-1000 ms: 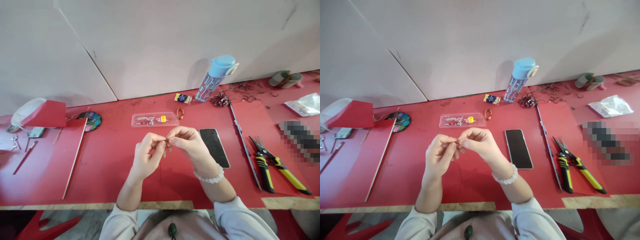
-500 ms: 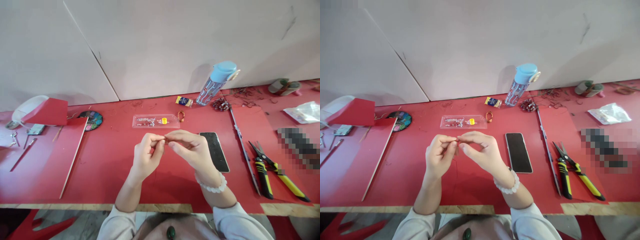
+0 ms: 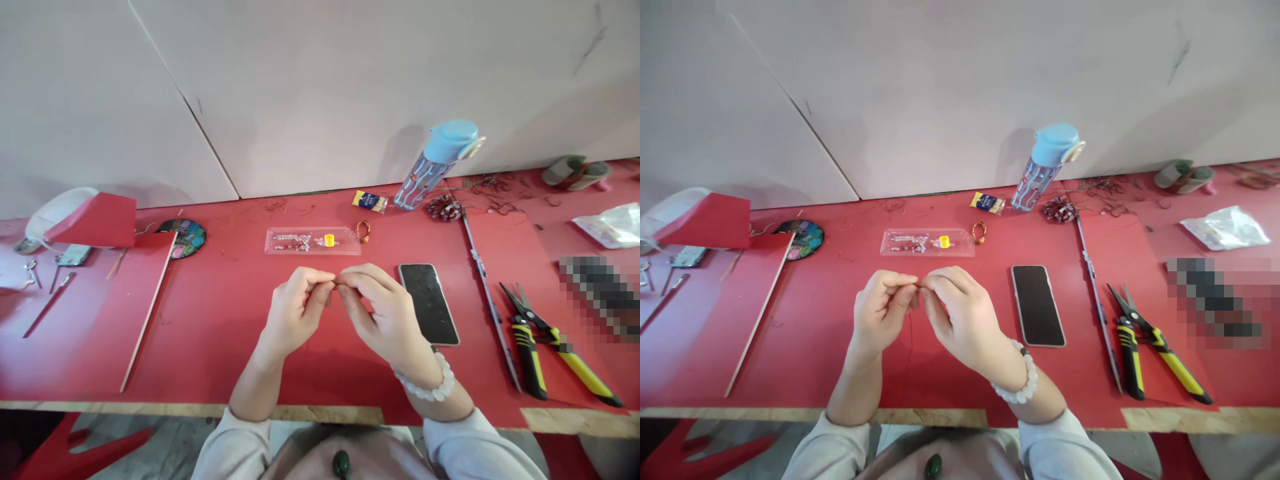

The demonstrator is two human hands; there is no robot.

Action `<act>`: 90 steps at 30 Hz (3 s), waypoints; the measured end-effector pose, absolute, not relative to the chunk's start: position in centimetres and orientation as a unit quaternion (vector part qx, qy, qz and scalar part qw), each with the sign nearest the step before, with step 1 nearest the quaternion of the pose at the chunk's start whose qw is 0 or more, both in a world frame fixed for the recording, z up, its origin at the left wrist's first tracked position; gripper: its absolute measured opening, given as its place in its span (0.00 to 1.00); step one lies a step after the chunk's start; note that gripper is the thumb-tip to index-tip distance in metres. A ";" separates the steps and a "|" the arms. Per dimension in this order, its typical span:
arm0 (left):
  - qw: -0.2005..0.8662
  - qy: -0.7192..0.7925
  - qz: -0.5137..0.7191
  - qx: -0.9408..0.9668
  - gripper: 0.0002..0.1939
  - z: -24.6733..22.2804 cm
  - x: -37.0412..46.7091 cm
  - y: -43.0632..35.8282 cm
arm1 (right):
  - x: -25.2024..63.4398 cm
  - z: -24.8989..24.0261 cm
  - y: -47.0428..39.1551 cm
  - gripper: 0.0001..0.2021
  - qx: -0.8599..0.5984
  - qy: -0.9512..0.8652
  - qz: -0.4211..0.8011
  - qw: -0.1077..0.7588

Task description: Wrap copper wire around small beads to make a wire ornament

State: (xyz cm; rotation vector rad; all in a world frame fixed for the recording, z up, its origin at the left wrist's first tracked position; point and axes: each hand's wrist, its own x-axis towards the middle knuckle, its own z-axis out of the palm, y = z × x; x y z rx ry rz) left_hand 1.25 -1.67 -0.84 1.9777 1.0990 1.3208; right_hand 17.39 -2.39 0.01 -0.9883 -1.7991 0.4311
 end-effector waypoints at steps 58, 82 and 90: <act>0.120 0.435 0.489 0.746 0.08 -1.2 2.4 -2.2 | 17.0 -0.8 -1.6 0.06 -0.494 -0.666 0.196 0.524; 0.150 0.389 0.519 0.746 0.05 -0.8 2.1 -2.1 | 17.4 -1.5 -0.5 0.04 -0.322 -0.549 0.569 0.520; 0.138 0.407 0.523 0.736 0.05 -0.6 2.1 -2.1 | 18.0 -1.3 0.0 0.06 -0.245 -0.506 0.672 0.482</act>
